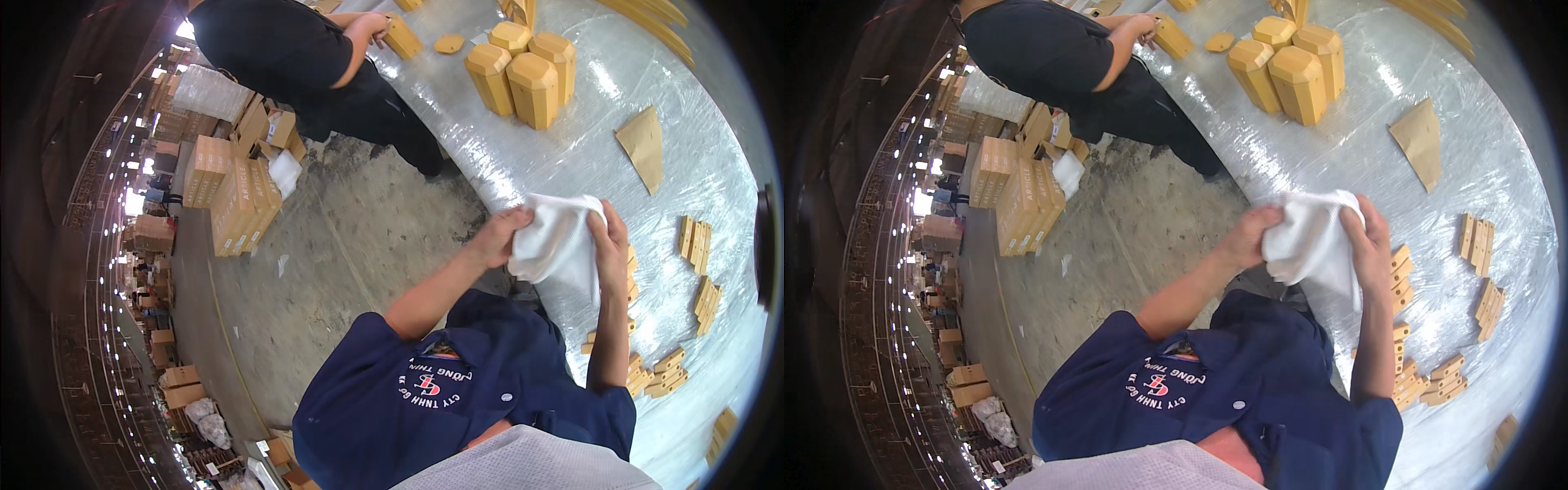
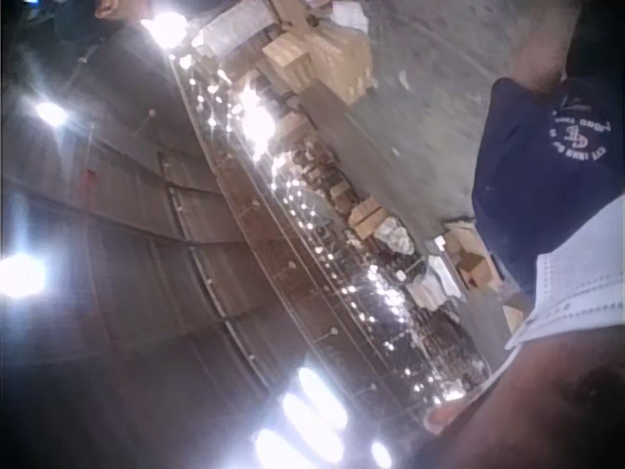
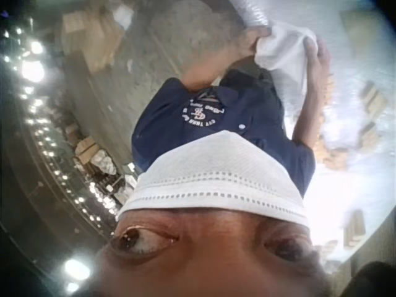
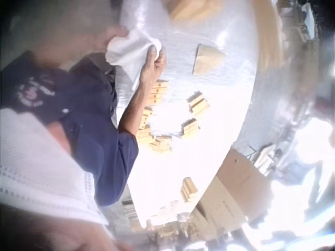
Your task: The person sands small wooden parts with sandpaper and wipes them with a white cloth. They handle each piece one at a time, turning it over to sand multiple sides, then wipe the surface before placing it back on the table.
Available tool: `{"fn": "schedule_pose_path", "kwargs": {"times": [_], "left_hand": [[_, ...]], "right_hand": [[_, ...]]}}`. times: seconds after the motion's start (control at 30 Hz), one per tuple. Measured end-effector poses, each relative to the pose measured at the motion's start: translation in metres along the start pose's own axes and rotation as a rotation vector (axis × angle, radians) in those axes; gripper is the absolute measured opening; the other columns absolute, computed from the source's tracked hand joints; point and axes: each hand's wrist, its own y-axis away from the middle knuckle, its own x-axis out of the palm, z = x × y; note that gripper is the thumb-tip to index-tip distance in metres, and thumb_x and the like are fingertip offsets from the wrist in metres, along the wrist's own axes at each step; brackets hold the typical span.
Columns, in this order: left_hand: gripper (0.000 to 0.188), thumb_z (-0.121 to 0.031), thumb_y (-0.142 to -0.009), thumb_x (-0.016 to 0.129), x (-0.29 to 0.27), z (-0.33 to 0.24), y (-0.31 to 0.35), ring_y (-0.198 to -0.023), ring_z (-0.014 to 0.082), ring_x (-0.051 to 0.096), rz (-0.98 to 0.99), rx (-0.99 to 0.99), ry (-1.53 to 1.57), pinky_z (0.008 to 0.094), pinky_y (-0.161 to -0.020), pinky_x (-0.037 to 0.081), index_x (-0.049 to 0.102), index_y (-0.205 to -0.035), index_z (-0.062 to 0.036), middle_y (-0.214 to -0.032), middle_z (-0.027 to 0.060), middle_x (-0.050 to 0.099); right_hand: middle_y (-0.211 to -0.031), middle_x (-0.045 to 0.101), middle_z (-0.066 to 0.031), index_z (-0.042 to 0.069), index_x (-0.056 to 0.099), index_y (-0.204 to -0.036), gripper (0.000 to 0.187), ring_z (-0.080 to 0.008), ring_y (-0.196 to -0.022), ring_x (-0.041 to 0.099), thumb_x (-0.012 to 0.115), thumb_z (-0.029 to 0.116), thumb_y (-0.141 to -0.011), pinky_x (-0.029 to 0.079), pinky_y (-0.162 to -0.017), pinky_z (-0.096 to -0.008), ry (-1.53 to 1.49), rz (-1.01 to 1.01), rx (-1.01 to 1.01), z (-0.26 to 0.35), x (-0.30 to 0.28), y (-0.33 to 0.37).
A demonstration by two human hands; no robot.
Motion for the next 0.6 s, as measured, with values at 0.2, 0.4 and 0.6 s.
{"fn": "schedule_pose_path", "kwargs": {"times": [0.2,0.4,0.6], "left_hand": [[0.035,-0.017,-0.092,0.052,-0.003,0.081,0.017,-0.095,0.0237,0.067,0.049,-0.194,0.034,0.0375,-0.085,0.055,0.058,-0.118,0.0051,-0.11,0.0151,0.066],[0.04,-0.018,-0.091,0.056,-0.028,0.099,0.034,-0.11,0.0248,0.06,-0.034,-0.323,0.054,0.0377,-0.099,0.046,0.052,-0.126,0.0031,-0.12,0.0141,0.061],[0.037,-0.013,-0.093,0.053,0.016,0.091,0.006,-0.109,0.0255,0.061,0.237,-0.367,0.036,0.0397,-0.094,0.049,0.053,-0.126,0.0046,-0.119,0.0143,0.062]], "right_hand": [[-0.091,0.064,-0.0161,0.003,0.064,-0.097,0.034,-0.0336,-0.085,0.063,0.065,0.036,-0.089,0.049,-0.073,-0.0427,0.986,-0.409,0.082,-0.103,-0.054,0.005],[-0.109,0.055,-0.0136,0.01,0.06,-0.117,0.05,-0.0315,-0.098,0.057,0.077,0.028,-0.073,0.048,-0.081,-0.0428,1.354,-0.463,0.32,-0.145,-0.08,0.064],[-0.102,0.058,-0.0137,0.01,0.058,-0.12,0.041,-0.0313,-0.093,0.058,0.065,0.012,-0.079,0.043,-0.08,-0.0418,1.423,-0.527,0.186,-0.16,-0.083,0.076]]}}
